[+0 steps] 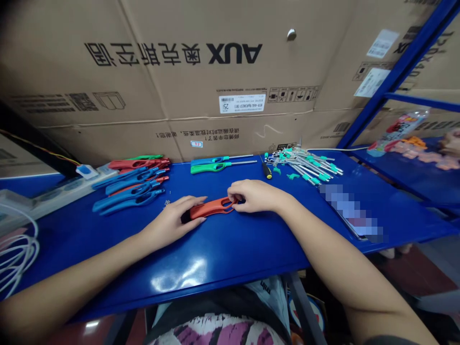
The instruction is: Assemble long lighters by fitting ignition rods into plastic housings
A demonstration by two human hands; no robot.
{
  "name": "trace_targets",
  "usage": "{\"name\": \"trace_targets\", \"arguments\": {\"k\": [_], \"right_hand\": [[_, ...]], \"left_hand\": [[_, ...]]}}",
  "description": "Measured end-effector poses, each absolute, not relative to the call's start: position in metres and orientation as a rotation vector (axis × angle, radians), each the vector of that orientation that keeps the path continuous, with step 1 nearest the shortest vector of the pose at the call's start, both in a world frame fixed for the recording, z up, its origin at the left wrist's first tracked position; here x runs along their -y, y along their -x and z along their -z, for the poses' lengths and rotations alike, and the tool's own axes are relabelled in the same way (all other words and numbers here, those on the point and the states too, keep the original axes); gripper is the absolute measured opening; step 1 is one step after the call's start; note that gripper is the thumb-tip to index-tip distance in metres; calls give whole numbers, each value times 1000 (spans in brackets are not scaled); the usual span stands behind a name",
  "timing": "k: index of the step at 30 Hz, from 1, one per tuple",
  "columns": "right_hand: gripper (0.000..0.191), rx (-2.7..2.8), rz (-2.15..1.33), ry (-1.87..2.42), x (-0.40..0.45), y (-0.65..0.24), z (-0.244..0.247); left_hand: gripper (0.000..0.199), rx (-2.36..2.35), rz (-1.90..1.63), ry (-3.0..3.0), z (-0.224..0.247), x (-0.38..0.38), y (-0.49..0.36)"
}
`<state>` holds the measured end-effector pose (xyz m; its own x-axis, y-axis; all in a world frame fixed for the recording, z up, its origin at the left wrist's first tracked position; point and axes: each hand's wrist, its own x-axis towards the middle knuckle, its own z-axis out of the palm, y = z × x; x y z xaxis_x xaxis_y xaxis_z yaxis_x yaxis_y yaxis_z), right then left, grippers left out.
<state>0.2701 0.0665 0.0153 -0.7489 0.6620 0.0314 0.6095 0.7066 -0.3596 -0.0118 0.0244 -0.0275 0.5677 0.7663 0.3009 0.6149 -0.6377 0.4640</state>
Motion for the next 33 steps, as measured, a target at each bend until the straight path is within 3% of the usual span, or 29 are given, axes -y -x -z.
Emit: {"name": "trace_targets", "arguments": {"k": [3,7,10,16,19,27,30,33], "right_hand": [[4,2677,-371,1026,-68,-269,-13],[13,2484,-134,1093,-72,-272,-12],[16,2386,-130,1166,-73,-277,-17],[23,2560,-963,1234,-69,-280,-26],[25,2693,-1146,1292,-64,-276,-26],[40,2777,-902,1218,-65,-273,-21],[28,2705,-764,1029,-66,-274,-19],[28,2705,-761,937,-64,-271,-17]], "left_hand": [[49,-1151,-721,-2499,30,-25,13],[60,-1172,-797,-2461,34,-27,14],[60,-1145,-846,-2417,37,-29,14],[53,-1098,-871,-2415,38,-30,13],[51,-1078,-877,-2410,39,-31,13],[31,-1067,-737,-2624,16,-21,14],[37,-1072,-507,-2751,-1,-7,14],[47,-1073,-383,-2771,-8,5,12]]}}
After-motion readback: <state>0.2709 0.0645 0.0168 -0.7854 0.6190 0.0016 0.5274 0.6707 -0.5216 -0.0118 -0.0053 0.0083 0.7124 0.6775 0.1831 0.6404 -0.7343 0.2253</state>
